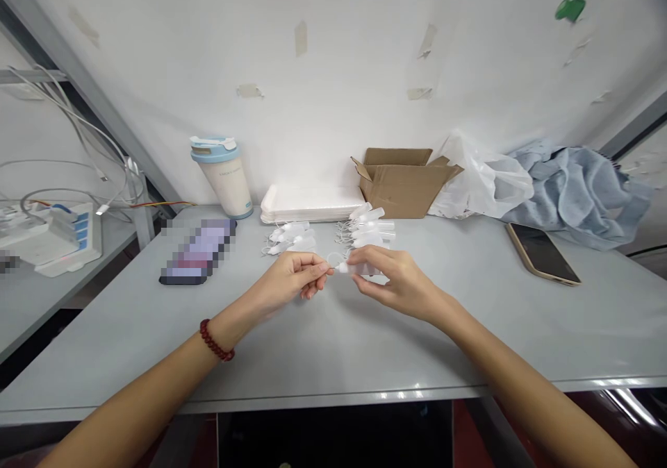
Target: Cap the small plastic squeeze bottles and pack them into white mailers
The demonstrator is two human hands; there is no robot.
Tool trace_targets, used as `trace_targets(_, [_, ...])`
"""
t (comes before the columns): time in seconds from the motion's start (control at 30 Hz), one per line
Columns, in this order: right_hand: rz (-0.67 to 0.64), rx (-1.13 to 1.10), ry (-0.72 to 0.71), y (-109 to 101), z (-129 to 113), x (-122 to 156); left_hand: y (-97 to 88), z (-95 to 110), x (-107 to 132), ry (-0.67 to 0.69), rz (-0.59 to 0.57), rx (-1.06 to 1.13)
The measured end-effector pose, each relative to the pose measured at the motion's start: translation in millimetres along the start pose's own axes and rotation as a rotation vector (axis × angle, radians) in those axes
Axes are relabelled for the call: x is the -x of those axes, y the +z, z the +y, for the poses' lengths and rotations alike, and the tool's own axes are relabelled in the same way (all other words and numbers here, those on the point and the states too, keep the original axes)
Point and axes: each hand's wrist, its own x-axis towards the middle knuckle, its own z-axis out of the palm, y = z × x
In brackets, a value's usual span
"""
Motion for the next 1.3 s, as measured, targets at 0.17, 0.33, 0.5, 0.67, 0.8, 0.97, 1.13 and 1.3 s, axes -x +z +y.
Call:
trace_targets(0.17, [0.009, -0.012, -0.014, 5.1, 2.8, 0.6, 3.0, 1.6, 0.5, 0.003, 0.007, -0.035])
trace_targets(0.33, [0.065, -0.019, -0.034, 15.8, 6.7, 1.8, 6.6, -0.6, 0.9, 0.007, 0.026, -0.045])
trace_targets(0.5, [0.100, -0.017, -0.016, 24.5, 8.0, 3.7, 6.4, -6.2, 0.1, 0.010, 0.032, -0.074])
trace_targets(0.67, [0.121, -0.025, 0.000, 29.1, 9.3, 4.9, 9.3, -8.0, 0.5, 0.015, 0.056, -0.109])
trace_targets(0.8, [0.115, -0.027, 0.013, 28.6, 9.7, 4.3, 10.0, -9.4, -1.1, 0.031, 0.063, -0.128])
trace_targets(0.97, [0.115, -0.035, 0.034, 23.4, 9.8, 1.2, 1.4, -2.7, -3.3, 0.035, 0.017, -0.095])
trace_targets(1.13, [0.101, -0.038, 0.037, 20.8, 6.6, -0.2, -6.5, 6.3, -1.0, 0.026, 0.028, -0.124])
trace_targets(1.3, [0.079, -0.052, 0.027, 25.2, 4.7, 1.4, -3.3, 5.2, -0.1, 0.007, 0.029, -0.250])
